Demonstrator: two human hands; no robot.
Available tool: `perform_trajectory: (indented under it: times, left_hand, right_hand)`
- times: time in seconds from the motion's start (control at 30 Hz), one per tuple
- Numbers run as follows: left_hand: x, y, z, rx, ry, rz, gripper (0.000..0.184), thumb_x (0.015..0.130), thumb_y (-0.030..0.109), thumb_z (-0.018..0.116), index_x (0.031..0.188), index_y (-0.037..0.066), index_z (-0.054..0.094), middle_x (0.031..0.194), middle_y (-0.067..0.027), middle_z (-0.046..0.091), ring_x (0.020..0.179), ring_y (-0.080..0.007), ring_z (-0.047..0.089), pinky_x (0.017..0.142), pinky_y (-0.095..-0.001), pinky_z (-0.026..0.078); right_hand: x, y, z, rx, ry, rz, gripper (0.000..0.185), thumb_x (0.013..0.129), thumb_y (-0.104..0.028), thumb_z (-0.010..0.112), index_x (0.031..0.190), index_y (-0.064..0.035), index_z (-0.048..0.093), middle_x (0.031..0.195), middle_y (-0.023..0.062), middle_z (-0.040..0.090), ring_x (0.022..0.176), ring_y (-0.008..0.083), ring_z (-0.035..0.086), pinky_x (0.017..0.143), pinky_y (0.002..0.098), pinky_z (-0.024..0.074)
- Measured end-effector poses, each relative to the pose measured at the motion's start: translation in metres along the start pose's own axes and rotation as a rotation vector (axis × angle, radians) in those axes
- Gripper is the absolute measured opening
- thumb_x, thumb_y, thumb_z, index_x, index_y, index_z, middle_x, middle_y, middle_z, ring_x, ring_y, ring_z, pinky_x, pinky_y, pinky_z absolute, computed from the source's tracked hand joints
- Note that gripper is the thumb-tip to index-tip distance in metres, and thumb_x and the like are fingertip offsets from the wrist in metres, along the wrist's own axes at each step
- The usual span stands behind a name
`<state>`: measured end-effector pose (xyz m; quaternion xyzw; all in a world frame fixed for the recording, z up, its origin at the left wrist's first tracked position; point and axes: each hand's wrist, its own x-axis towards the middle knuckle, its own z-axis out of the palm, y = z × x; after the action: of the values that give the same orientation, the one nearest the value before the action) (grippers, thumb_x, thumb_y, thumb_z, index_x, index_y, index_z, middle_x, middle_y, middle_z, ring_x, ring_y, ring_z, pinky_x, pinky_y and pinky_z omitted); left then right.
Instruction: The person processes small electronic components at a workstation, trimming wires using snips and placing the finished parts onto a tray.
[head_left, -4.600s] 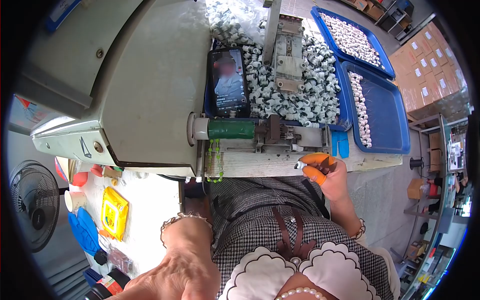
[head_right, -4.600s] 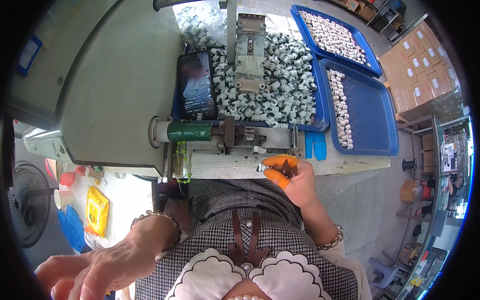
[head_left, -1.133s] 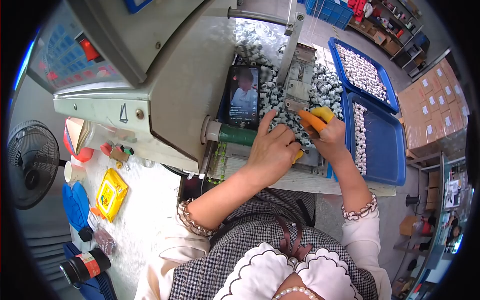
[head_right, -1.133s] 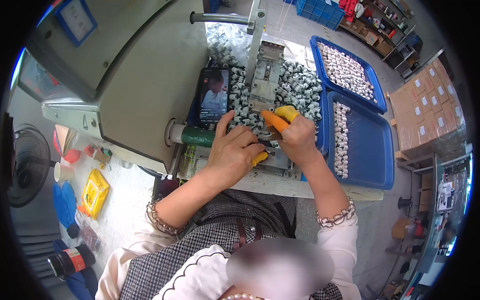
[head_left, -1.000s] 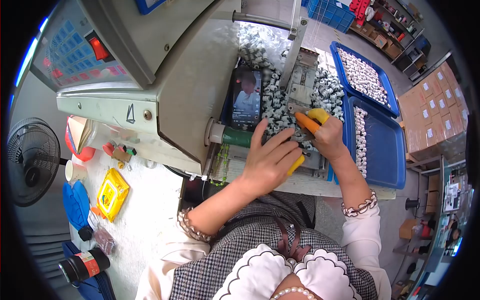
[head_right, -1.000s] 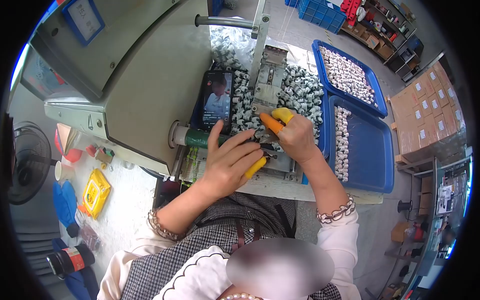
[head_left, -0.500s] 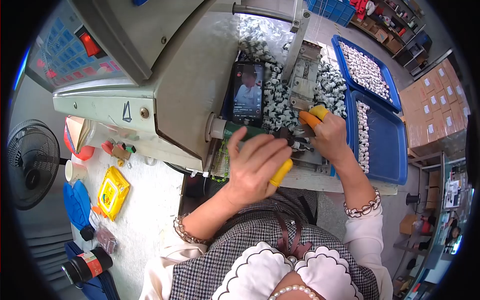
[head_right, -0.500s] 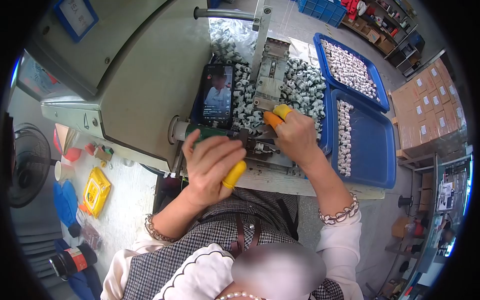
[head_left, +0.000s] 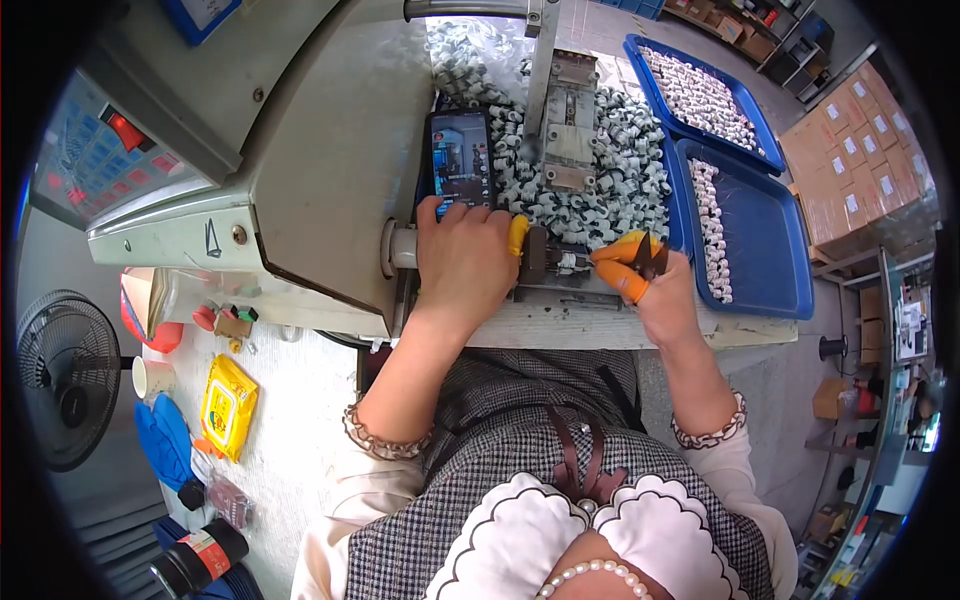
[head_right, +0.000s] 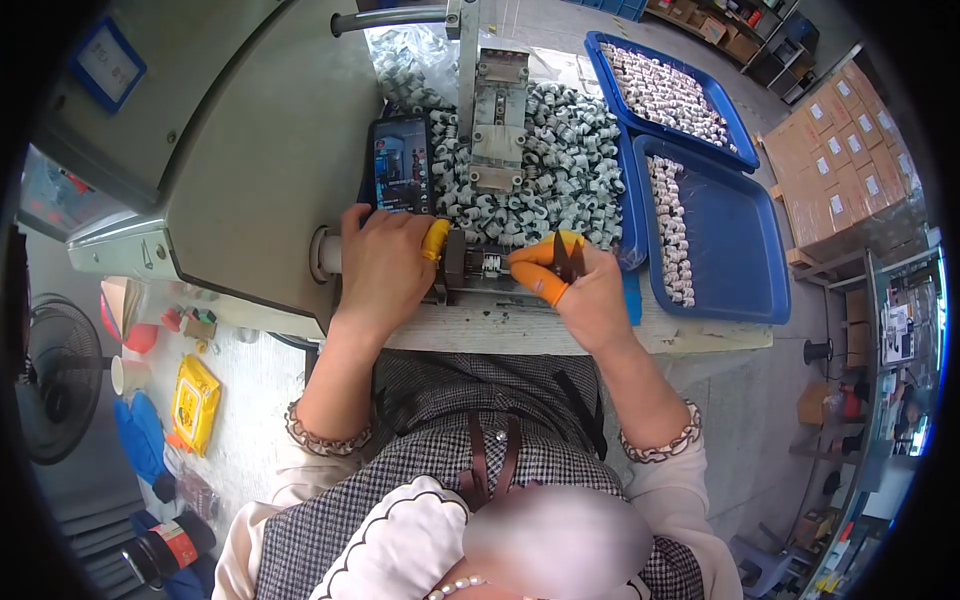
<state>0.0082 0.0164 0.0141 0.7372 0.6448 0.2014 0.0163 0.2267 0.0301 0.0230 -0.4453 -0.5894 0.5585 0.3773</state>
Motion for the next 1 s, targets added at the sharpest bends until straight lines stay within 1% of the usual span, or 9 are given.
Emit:
perform_trajectory:
  times: [0.03, 0.07, 0.2, 0.27, 0.37, 0.67, 0.73, 0.9, 1.0]
  left_hand:
    - [0.001, 0.001, -0.001, 0.028, -0.155, -0.055, 0.028, 0.068, 0.004, 0.06, 0.095, 0.005, 0.067, 0.092, -0.0062, 0.065, 0.093, -0.0223, 0.057, 0.093, -0.0431, 0.034]
    - [0.0, 0.0, 0.0, 0.029, -0.154, -0.054, 0.028, 0.068, 0.004, 0.06, 0.095, 0.005, 0.067, 0.092, -0.0062, 0.065, 0.093, -0.0223, 0.057, 0.093, -0.0431, 0.034]
    - [-0.011, -0.003, 0.005, -0.017, 0.045, 0.033, 0.025, 0.069, 0.004, 0.061, 0.093, 0.005, 0.068, 0.089, -0.0059, 0.063, 0.092, -0.0221, 0.057, 0.092, -0.0419, 0.034]
    - [-0.016, -0.001, 0.005, -0.053, 0.146, 0.069, 0.025, 0.069, 0.004, 0.061, 0.093, 0.005, 0.068, 0.089, -0.0056, 0.063, 0.092, -0.0222, 0.057, 0.092, -0.0423, 0.034]
    - [-0.018, 0.0, 0.002, -0.11, 0.262, 0.088, 0.023, 0.07, 0.004, 0.061, 0.091, 0.005, 0.068, 0.087, -0.0054, 0.062, 0.091, -0.0225, 0.056, 0.094, -0.0429, 0.033]
    - [-0.01, -0.006, 0.001, -0.013, 0.04, 0.025, 0.02, 0.07, 0.003, 0.061, 0.088, 0.005, 0.068, 0.085, -0.004, 0.061, 0.088, -0.0212, 0.056, 0.095, -0.0441, 0.031]
    - [-0.015, -0.005, 0.004, -0.106, 0.195, 0.077, 0.025, 0.069, 0.002, 0.062, 0.093, 0.005, 0.069, 0.087, -0.0039, 0.061, 0.09, -0.0211, 0.056, 0.096, -0.0442, 0.032]
    - [-0.019, -0.004, 0.005, -0.096, 0.214, 0.087, 0.032, 0.067, 0.002, 0.062, 0.099, 0.006, 0.068, 0.091, -0.0039, 0.063, 0.094, -0.0206, 0.056, 0.098, -0.0461, 0.03]
    - [-0.02, -0.003, 0.005, -0.067, 0.213, 0.093, 0.035, 0.066, 0.001, 0.063, 0.101, 0.007, 0.067, 0.093, -0.0039, 0.063, 0.096, -0.0208, 0.056, 0.101, -0.0481, 0.027]
  right_hand:
    - [-0.003, 0.002, 0.004, -0.05, 0.025, -0.038, 0.017, 0.079, 0.002, 0.068, 0.095, 0.0014, 0.069, 0.085, 0.0037, 0.068, 0.079, 0.0083, 0.06, 0.072, 0.0221, 0.0474]
    - [-0.005, 0.005, 0.008, -0.101, 0.05, -0.078, 0.016, 0.078, 0.001, 0.069, 0.094, 0.001, 0.07, 0.085, 0.004, 0.068, 0.078, 0.0081, 0.06, 0.071, 0.0219, 0.0478]
    - [-0.008, 0.018, 0.016, -0.14, 0.038, -0.158, 0.015, 0.077, 0.0, 0.072, 0.093, 0.0014, 0.07, 0.085, 0.0035, 0.067, 0.073, 0.008, 0.06, 0.064, 0.0215, 0.0481]
    - [-0.009, 0.018, 0.02, -0.306, 0.062, -0.322, 0.014, 0.077, 0.0, 0.072, 0.09, 0.0025, 0.07, 0.084, 0.0032, 0.066, 0.067, 0.0082, 0.059, 0.059, 0.0215, 0.0476]
    - [-0.011, 0.018, 0.022, -0.27, 0.08, -0.274, 0.013, 0.076, 0.0, 0.073, 0.089, 0.0022, 0.071, 0.083, 0.0035, 0.065, 0.066, 0.0091, 0.059, 0.058, 0.0218, 0.0473]
    - [-0.013, 0.019, 0.014, -0.47, 0.073, -0.354, 0.015, 0.074, -0.001, 0.073, 0.088, 0.0013, 0.071, 0.08, 0.0081, 0.066, 0.065, 0.014, 0.062, 0.057, 0.025, 0.0483]
    - [-0.011, 0.006, 0.012, -0.47, 0.062, -0.342, 0.015, 0.074, -0.002, 0.073, 0.088, 0.0012, 0.071, 0.08, 0.0085, 0.066, 0.064, 0.015, 0.062, 0.056, 0.0258, 0.0482]
    - [0.023, -0.017, 0.01, -0.594, -0.036, -0.383, 0.016, 0.071, -0.004, 0.075, 0.085, 0.0013, 0.071, 0.074, 0.0102, 0.064, 0.06, 0.0191, 0.061, 0.056, 0.0273, 0.0479]
    - [0.04, -0.007, 0.006, -0.471, -0.073, -0.28, 0.016, 0.072, -0.005, 0.076, 0.086, 0.0008, 0.071, 0.075, 0.0091, 0.066, 0.064, 0.0143, 0.062, 0.06, 0.0258, 0.0486]
